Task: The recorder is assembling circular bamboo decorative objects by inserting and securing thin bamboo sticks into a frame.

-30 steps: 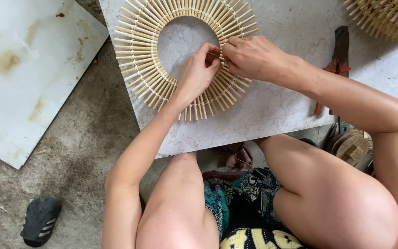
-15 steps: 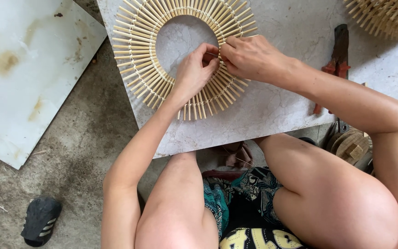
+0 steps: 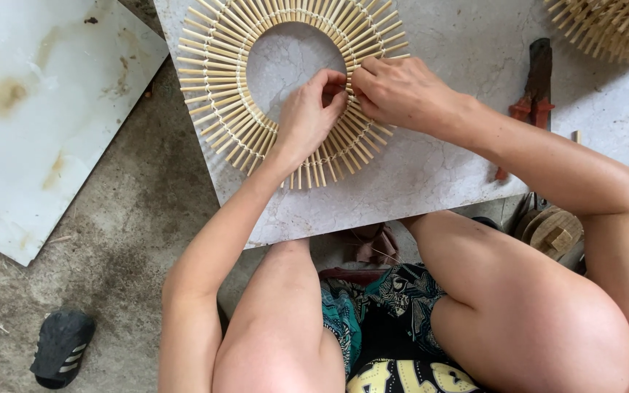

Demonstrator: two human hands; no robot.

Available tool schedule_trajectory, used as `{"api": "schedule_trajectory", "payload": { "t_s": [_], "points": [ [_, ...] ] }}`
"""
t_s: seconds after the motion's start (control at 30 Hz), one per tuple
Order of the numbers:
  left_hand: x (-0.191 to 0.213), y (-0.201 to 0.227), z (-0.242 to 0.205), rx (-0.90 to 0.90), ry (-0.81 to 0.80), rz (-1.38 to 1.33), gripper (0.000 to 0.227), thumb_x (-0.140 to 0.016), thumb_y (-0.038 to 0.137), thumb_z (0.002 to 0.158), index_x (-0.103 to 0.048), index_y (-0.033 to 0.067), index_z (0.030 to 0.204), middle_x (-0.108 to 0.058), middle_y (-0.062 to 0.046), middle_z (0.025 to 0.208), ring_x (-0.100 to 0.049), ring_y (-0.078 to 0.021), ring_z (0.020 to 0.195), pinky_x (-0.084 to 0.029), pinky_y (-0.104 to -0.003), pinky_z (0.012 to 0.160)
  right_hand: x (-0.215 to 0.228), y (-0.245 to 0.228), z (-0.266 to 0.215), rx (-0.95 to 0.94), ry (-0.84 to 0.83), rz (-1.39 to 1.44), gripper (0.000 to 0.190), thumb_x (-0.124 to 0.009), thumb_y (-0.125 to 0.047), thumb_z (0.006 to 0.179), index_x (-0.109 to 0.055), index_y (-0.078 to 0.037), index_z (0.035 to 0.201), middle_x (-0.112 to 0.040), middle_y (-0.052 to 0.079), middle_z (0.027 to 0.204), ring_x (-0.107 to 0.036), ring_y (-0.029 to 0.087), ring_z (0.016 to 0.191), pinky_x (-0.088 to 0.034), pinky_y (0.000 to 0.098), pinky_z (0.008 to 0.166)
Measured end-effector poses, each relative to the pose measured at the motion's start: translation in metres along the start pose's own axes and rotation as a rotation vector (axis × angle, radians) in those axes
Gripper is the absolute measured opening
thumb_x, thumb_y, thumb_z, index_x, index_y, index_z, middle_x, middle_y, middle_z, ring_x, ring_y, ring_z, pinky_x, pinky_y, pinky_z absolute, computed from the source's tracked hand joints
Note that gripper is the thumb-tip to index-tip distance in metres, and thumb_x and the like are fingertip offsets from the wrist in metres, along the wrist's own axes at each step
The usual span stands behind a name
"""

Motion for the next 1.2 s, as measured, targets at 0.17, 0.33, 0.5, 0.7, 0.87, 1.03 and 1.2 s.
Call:
{"api": "schedule_trajectory", "payload": {
  "t_s": [0.17, 0.33, 0.5, 0.7, 0.87, 1.03, 1.2],
  "points": [
    [0.006, 0.012, -0.003, 0.003, 0.025, 0.04, 0.031, -0.066, 0.02, 0.096, -0.065, 0.008, 0.125, -0.08, -0.006, 0.101, -0.078, -0.0201, 0.088, -0.059, -0.036, 0.079, 0.006, -0.006, 0.002, 0.057, -0.013, -0.059, 0.014, -0.069, -0.015, 0.093, -0.065, -0.001, 0.093, -0.066, 0.011, 0.087, -0.07, 0.024, 0.074, -0.056, 0.0366, 0.061],
    [0.003, 0.005, -0.002, -0.036, 0.04, 0.035, 0.03, -0.065, 0.021, 0.097, -0.065, 0.0092, 0.125, -0.08, -0.006, 0.102, -0.079, -0.0205, 0.089, -0.06, -0.035, 0.079, 0.008, -0.008, 0.001, 0.072, 0.052, -0.061, 0.016, -0.07, -0.017, 0.093, -0.065, -0.002, 0.092, -0.066, 0.01, 0.088, -0.071, 0.024, 0.076, -0.056, 0.0365, 0.061],
    [0.007, 0.01, -0.006, -0.039, 0.052, 0.009, 0.029, -0.066, 0.02, 0.096, -0.065, 0.0093, 0.124, -0.08, -0.006, 0.101, -0.079, -0.0212, 0.089, -0.06, -0.035, 0.079, 0.016, 0.005, -0.007, 0.026, 0.09, 0.178, 0.012, -0.072, -0.015, 0.095, -0.071, -0.003, 0.096, -0.069, 0.009, 0.089, -0.069, 0.023, 0.074, -0.056, 0.036, 0.063],
    [0.006, 0.01, -0.006, -0.027, 0.048, -0.002, 0.029, -0.066, 0.021, 0.096, -0.066, 0.0095, 0.123, -0.08, -0.006, 0.1, -0.079, -0.02, 0.088, -0.06, -0.035, 0.078, 0.015, 0.005, -0.006, -0.007, 0.086, 0.225, 0.01, -0.071, -0.013, 0.095, -0.072, -0.003, 0.095, -0.069, 0.009, 0.088, -0.069, 0.023, 0.074, -0.056, 0.0361, 0.064],
    [0.006, 0.01, -0.005, -0.011, 0.045, 0.004, 0.029, -0.065, 0.02, 0.097, -0.066, 0.0093, 0.124, -0.08, -0.005, 0.102, -0.078, -0.0188, 0.087, -0.06, -0.035, 0.079, 0.009, 0.0, -0.004, 0.04, 0.091, 0.079, 0.011, -0.07, -0.014, 0.095, -0.07, -0.003, 0.095, -0.067, 0.009, 0.087, -0.071, 0.024, 0.077, -0.057, 0.0364, 0.064],
    [0.004, 0.012, -0.005, -0.003, 0.023, 0.021, 0.028, -0.063, 0.019, 0.099, -0.065, 0.0099, 0.125, -0.08, -0.005, 0.104, -0.078, -0.018, 0.087, -0.061, -0.034, 0.079, 0.002, -0.005, -0.002, 0.063, 0.047, -0.04, 0.016, -0.07, -0.018, 0.095, -0.066, -0.003, 0.093, -0.067, 0.009, 0.088, -0.072, 0.024, 0.079, -0.057, 0.0359, 0.065],
    [0.002, 0.009, -0.006, -0.005, 0.014, 0.024, 0.029, -0.063, 0.02, 0.099, -0.064, 0.0101, 0.126, -0.08, -0.005, 0.105, -0.078, -0.0186, 0.09, -0.06, -0.034, 0.082, 0.011, 0.004, 0.004, -0.018, 0.017, 0.083, 0.012, -0.069, -0.015, 0.096, -0.066, -0.003, 0.097, -0.07, 0.009, 0.088, -0.071, 0.025, 0.076, -0.056, 0.0376, 0.062]
  ]
}}
Point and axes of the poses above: each hand's wrist, its own z-axis towards the middle knuckle, its own x-axis out of the back of the hand, y = z × x, the point moved 8 cm from there along z, towards the middle knuckle
